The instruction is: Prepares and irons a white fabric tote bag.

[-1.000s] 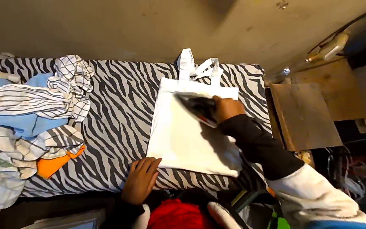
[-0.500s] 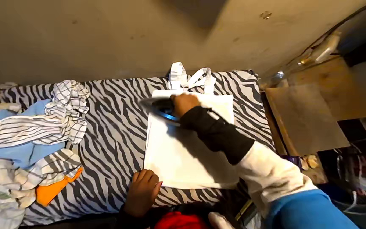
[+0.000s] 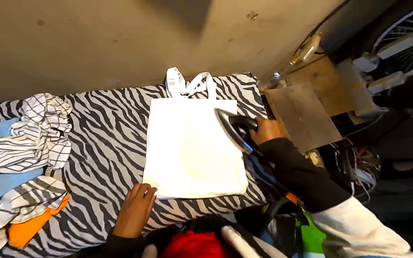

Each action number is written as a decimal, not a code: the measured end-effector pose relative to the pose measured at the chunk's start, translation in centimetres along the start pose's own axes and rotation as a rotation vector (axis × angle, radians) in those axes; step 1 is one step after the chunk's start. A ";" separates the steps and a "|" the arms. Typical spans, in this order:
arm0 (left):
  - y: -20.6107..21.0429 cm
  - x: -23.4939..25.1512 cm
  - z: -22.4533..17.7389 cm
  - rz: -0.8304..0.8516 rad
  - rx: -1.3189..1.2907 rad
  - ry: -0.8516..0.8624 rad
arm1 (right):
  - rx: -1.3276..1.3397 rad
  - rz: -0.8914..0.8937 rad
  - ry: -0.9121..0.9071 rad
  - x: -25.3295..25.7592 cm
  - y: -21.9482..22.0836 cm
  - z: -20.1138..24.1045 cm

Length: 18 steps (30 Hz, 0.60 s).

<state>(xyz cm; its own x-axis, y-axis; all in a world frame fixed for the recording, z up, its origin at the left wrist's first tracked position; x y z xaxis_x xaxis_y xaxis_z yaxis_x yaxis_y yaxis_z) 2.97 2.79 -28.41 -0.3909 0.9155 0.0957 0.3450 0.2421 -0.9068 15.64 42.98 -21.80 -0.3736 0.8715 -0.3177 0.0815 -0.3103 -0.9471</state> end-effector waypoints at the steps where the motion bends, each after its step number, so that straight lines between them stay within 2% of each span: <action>1: 0.1 0.3 -0.1 0.012 -0.003 0.009 | -0.021 0.035 0.000 -0.8 0.4 -0.5; 4: -0.3 1.0 -0.4 0.089 -0.005 0.027 | -0.045 0.063 -0.028 -1.2 0.1 -3.2; 9: -0.9 0.5 1.1 0.131 -0.031 0.035 | 0.069 -0.188 0.094 1.2 -5.1 -13.3; 11: -0.8 0.5 1.7 0.151 -0.082 0.020 | 0.082 -0.210 0.179 2.5 -6.1 -16.7; 14: -0.9 1.1 2.2 0.104 -0.162 -0.031 | 0.083 -0.169 0.260 4.4 -7.1 -18.3; 18: -0.6 1.2 3.0 0.120 -0.222 -0.140 | 0.074 -0.147 0.281 6.6 -6.7 -19.1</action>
<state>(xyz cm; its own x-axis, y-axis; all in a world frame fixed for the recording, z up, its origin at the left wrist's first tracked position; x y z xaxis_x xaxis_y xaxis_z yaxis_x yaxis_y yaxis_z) -0.24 2.80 -28.97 -0.4446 0.8923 -0.0780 0.5680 0.2135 -0.7949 30.30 58.04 -18.40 -0.1060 0.9765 -0.1874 -0.0259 -0.1911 -0.9812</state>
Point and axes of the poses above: each hand's wrist, its own x-axis towards the middle knuckle, its own y-axis out of the palm, z = x × y, the point moved 9 cm from there along x, towards the middle knuckle, and after that the axes turned 7 degrees about y, right-handed, at the moved point
